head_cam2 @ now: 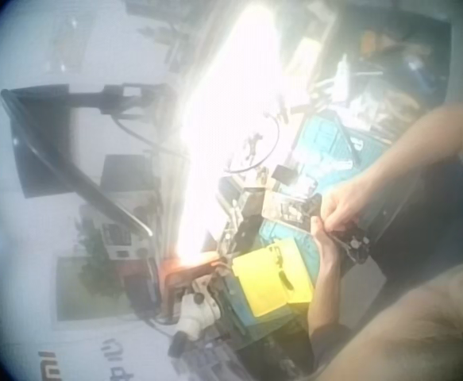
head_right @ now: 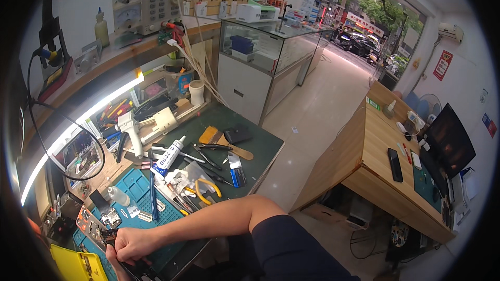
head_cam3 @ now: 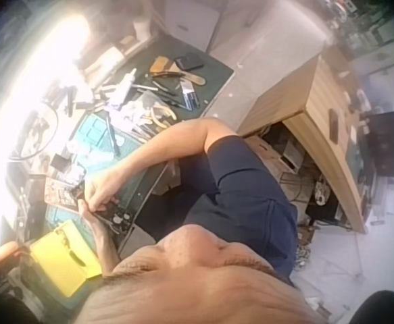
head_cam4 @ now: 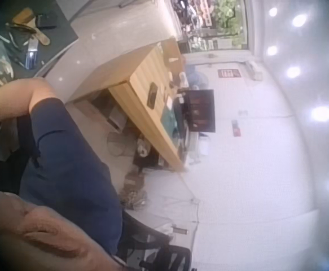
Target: The person applies adhesive to a smartphone chassis and carefully places a battery into the device. They then peel off protective film from a metal shield and position it inside the phone, followed by handling a small black component.
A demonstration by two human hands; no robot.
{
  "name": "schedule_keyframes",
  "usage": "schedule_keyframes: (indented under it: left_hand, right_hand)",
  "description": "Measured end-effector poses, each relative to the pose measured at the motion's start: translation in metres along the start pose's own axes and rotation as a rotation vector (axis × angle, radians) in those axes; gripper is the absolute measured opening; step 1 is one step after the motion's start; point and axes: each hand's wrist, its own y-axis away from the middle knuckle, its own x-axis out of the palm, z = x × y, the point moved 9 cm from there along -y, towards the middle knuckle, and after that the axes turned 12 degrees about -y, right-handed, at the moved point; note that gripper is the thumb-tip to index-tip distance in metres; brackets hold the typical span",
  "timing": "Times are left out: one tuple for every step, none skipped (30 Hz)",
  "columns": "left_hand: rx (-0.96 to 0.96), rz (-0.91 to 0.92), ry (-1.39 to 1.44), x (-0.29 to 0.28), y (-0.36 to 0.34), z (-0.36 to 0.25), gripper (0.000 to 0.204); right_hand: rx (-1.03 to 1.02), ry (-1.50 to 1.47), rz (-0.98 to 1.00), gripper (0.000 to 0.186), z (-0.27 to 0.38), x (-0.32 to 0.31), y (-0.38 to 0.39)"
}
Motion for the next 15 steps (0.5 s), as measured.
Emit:
schedule_keyframes:
  left_hand:
    - [0.008,-0.001,-0.020,0.002,0.001,-0.003,0.072]
    - [0.011,-0.001,-0.032,0.002,0.002,-0.005,0.072]
    - [0.010,-0.003,-0.034,0.002,0.002,-0.004,0.072]
    - [0.012,-0.003,-0.033,0.000,0.002,-0.003,0.072]
    - [0.011,-0.003,-0.024,-0.005,0.001,0.001,0.072]
    - [0.014,-0.004,-0.021,-0.009,-0.001,0.004,0.072]
    - [0.030,-0.005,-0.052,-0.007,0.001,0.001,0.072]
    - [0.099,-0.051,-0.282,0.018,0.018,-0.031,0.072]
    - [0.035,0.001,-0.058,-0.004,0.001,0.000,0.072]
    - [-0.016,0.041,0.166,-0.049,-0.024,0.045,0.072]
    - [-0.052,0.066,0.287,-0.059,-0.032,0.061,0.072]
    - [-0.087,0.085,0.405,-0.069,-0.038,0.074,0.072]
    - [-0.102,0.083,0.416,-0.065,-0.037,0.073,0.073]
    - [-0.071,0.063,0.305,-0.051,-0.028,0.056,0.073]
    - [-0.044,0.041,0.194,-0.036,-0.019,0.039,0.073]
  right_hand:
    - [0.000,-0.008,0.001,0.027,0.000,0.000,0.000]
    - [0.000,-0.015,0.003,0.027,-0.001,0.000,0.000]
    - [-0.002,-0.011,0.001,0.027,0.000,0.000,0.000]
    - [-0.004,-0.007,0.001,0.027,0.001,0.001,0.000]
    - [-0.005,-0.004,0.001,0.027,0.001,0.001,0.000]
    - [-0.005,-0.004,-0.001,0.027,0.001,0.001,0.000]
    - [-0.004,-0.005,-0.003,0.027,0.000,0.000,0.000]
    - [-0.003,-0.006,-0.006,0.027,0.000,-0.001,0.001]
    - [-0.005,-0.004,-0.003,0.027,-0.001,-0.001,0.000]
    - [-0.008,0.001,0.018,0.027,0.001,0.004,-0.002]
    - [-0.007,0.005,0.022,0.027,0.000,0.004,-0.002]
    - [-0.009,0.007,0.027,0.026,0.001,0.005,-0.003]
    - [-0.012,0.010,0.023,0.026,0.002,0.005,-0.001]
    - [-0.016,0.011,0.021,0.026,0.003,0.004,0.000]
    - [-0.009,0.005,0.016,0.026,0.003,0.003,0.000]
